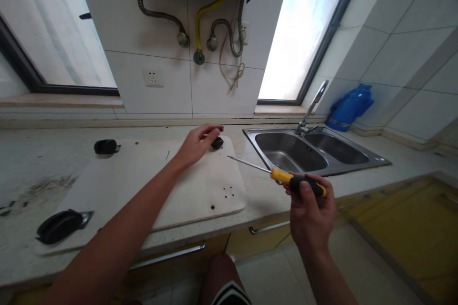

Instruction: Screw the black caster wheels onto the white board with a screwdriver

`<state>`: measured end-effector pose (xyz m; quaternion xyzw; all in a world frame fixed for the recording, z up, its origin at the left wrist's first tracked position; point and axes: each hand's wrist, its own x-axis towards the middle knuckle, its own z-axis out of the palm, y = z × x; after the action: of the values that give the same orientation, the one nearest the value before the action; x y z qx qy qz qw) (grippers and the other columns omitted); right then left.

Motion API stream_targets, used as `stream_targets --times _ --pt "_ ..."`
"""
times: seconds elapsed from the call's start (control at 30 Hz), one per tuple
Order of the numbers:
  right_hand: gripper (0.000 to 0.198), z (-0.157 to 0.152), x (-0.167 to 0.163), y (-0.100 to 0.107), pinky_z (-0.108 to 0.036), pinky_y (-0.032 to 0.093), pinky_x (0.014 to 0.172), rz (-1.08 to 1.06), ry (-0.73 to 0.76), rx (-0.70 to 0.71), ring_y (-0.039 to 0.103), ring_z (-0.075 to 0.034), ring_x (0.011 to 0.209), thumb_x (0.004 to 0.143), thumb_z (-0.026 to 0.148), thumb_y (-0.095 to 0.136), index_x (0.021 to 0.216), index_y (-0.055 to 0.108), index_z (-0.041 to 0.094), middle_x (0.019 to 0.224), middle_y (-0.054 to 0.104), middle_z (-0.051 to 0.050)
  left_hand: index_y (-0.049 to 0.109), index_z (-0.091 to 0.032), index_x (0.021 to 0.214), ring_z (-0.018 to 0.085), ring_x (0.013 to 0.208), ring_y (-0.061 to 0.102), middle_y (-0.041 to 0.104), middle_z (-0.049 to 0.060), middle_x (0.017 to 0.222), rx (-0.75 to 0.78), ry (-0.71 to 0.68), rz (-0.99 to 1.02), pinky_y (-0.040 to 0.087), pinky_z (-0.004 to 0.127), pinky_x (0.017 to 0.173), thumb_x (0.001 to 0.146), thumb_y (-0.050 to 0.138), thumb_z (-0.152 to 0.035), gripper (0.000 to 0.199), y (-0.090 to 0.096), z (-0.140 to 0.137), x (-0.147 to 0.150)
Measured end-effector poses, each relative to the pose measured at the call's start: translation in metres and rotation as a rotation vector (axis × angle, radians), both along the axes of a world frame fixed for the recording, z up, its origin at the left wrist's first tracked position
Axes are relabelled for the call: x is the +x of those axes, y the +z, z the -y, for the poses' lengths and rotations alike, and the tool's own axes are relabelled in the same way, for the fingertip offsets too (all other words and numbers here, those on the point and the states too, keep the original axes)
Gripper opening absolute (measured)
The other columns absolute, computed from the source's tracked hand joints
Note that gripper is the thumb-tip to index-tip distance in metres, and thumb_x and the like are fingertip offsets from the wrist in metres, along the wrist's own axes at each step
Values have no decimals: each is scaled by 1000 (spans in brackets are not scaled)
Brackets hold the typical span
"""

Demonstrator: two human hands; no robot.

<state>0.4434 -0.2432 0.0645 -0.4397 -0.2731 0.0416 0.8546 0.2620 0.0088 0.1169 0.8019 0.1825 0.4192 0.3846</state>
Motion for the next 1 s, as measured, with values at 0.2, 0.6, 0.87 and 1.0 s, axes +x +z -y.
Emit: stream_targets --times 0.2,0.6,0.87,1.0 --pt "28 -61 12 64 -22 54 57 316 -110 171 74 -14 76 97 29 84 120 70 26 101 82 -1 70 -23 145 32 134 68 74 14 144 192 161 -61 54 52 118 100 71 -44 50 -51 -44 35" --pt "8 -208 -13 129 -32 59 72 752 -156 333 65 -13 76 105 36 73 106 71 28 95 68 0 67 -30 140 32 116 69 70 7 125 318 207 -279 56 51 105 84 95 -28 62 -63 -40 33" --pt "13 -219 -22 116 -35 63 85 884 -135 302 72 -18 94 111 38 66 114 69 25 113 70 -7 68 -24 123 31 113 68 74 8 122 322 257 -285 55 49 100 85 91 -26 45 -57 -37 31" --pt "20 -235 -24 105 -34 63 86 997 -98 293 74 -17 95 114 40 55 112 68 24 106 69 -5 67 -23 116 29 105 71 77 6 113 263 325 -318 56 45 95 85 91 -27 39 -57 -35 31"
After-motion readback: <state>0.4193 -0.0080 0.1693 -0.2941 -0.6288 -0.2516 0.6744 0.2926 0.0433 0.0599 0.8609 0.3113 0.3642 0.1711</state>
